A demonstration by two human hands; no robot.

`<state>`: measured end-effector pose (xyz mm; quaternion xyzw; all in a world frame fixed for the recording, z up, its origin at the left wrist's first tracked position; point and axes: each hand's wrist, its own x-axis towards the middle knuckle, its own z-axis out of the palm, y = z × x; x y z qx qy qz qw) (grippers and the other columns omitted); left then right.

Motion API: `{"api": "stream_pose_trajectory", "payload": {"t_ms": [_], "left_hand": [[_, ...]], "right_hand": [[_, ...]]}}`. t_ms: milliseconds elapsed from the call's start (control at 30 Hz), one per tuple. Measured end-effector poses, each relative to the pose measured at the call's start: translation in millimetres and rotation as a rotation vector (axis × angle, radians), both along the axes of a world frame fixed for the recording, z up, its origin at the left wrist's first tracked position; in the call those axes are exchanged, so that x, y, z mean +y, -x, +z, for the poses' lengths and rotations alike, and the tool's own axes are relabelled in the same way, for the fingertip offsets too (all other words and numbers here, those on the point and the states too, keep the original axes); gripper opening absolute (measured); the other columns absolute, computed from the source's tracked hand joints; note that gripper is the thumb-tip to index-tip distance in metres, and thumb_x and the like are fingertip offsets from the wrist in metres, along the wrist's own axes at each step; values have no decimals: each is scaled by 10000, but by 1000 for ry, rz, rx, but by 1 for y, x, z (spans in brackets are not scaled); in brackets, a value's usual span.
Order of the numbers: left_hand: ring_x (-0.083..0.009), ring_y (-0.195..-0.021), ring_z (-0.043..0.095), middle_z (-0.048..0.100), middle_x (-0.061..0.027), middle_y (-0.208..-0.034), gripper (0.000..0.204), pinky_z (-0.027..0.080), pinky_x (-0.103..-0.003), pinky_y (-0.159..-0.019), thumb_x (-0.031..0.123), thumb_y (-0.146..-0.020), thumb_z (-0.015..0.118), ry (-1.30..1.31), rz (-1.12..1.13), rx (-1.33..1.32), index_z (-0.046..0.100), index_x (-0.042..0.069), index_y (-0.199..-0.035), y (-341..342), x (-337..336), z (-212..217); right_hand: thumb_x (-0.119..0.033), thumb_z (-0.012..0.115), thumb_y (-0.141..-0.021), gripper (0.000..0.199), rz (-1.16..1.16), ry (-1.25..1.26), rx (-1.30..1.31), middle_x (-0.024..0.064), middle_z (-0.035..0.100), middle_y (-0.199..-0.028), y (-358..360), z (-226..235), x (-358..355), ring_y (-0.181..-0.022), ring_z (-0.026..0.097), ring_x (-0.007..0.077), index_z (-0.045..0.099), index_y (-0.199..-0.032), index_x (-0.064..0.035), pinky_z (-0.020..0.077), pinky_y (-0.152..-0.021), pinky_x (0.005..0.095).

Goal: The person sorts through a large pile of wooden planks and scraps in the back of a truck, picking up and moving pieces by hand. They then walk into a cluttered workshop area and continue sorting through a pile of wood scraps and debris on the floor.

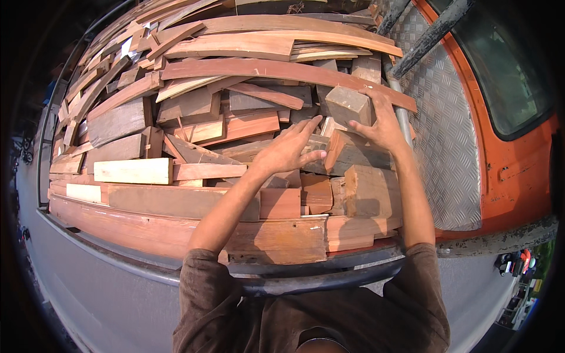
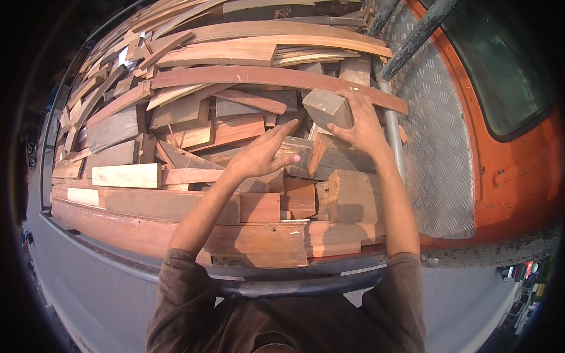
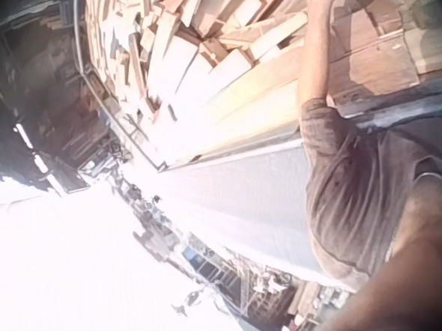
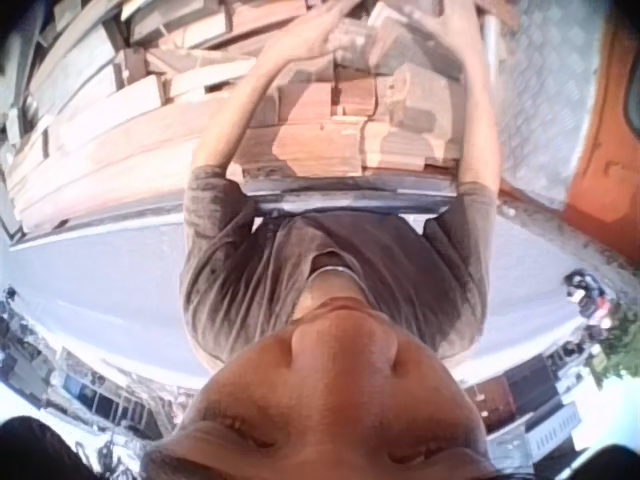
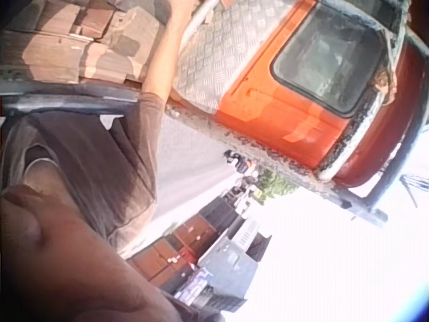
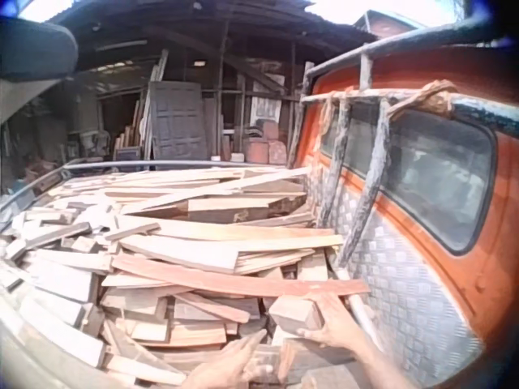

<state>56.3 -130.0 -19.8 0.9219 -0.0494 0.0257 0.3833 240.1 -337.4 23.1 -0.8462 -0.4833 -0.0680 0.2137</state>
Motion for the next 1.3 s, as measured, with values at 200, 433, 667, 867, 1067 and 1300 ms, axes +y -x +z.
{"api": "stream_pose_trajectory", "payload": {"t_ms": [200,433,667,867,1067,1300], "left_hand": [[-432,-1276,454,456,-283,-1384,822,413,-481,-1045,521,-878,620,-86,134,27,323,12,-1451,-14,52,-21],[-409,-1206,523,493,-276,-1346,753,425,-457,-1021,512,-892,608,-68,56,242,415,-17,-1391,-60,38,-58],[-385,-1250,494,481,-250,-1364,733,434,-448,-1023,508,-897,603,-9,-45,274,427,-13,-1382,-52,30,-68],[-392,-1183,534,544,-256,-1265,733,447,-455,-994,497,-887,616,-24,-54,147,452,-42,-1356,-35,47,-50],[-403,-1188,523,525,-248,-1285,696,427,-465,-1015,470,-916,583,-175,-130,133,424,-31,-1372,30,71,-1],[-396,-1233,490,468,-228,-1364,710,411,-481,-1048,496,-926,556,-382,160,214,386,2,-1407,219,129,91]], "right_hand": [[-368,808,-696,689,-87,562,99,201,525,-1280,-37,-59,59,-1199,514,384,545,-1248,-50,449,-986,502],[-629,725,-654,966,-196,813,277,241,506,-1334,-22,-108,103,-1239,509,398,417,-1416,-121,457,-989,502],[-381,733,-743,748,43,687,592,224,493,-1368,-70,-128,85,-1272,480,360,460,-1404,-163,404,-1059,438],[-408,674,-794,683,50,629,624,180,475,-1416,-84,-148,79,-1301,456,352,469,-1403,-174,386,-1079,433],[-445,636,-826,574,-161,991,-29,135,541,-1331,-13,-91,124,-1248,487,371,575,-1296,-120,340,-1061,567],[-428,705,-797,550,110,867,-145,156,578,-1268,60,-73,128,-1193,542,340,617,-1229,-99,428,-976,547]]}}
